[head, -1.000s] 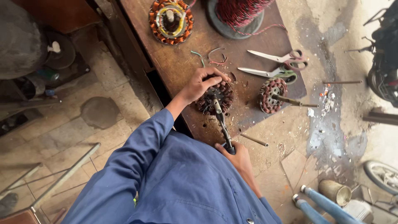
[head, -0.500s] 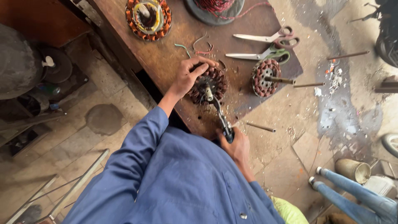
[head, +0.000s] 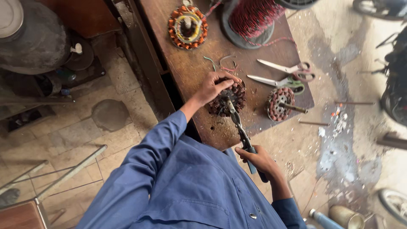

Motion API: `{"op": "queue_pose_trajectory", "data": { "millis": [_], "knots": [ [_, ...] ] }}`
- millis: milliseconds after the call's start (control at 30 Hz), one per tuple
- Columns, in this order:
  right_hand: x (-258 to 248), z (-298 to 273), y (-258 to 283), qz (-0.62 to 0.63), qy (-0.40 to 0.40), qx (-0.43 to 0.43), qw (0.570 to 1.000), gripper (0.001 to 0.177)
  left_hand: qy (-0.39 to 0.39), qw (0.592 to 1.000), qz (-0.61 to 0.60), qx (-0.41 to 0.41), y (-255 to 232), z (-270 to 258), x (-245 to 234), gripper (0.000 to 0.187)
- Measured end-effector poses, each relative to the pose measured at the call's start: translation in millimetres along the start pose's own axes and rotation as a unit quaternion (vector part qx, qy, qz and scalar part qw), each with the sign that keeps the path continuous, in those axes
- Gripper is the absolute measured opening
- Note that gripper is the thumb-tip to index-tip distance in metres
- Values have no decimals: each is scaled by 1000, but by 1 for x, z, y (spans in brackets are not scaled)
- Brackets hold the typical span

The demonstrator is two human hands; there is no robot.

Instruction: The person uses pliers to repeatedly press and adjust small components on a circular stator assembly on a workbench. The person holds the stator with one hand while manipulating the internal parts with pliers in the other hand throughout the clip.

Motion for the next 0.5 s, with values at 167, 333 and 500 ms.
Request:
{"op": "queue_pose_trajectory", "data": {
  "millis": [167,333,500],
  "knots": [
    [1,-5,19,-78,-103,25,991,69,-31,999,-23,6,0,-9,-6,18],
    [4,-14,46,-106,-273,-66,954,64,-51,997,19,56,-10,0,-8,17],
    [10,-16,41,-116,-285,-18,951,65,-53,993,84,58,-12,-5,-6,19]
  ]
}}
Point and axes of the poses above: each hand's wrist, its own z-axis towards the middle knuckle, its own x-axis out of the palm, y = z × x, the point moved 5 cm from there along z, towards the middle knuckle, and after that the axes turned 7 degrees about x, right-handed, at the moved point
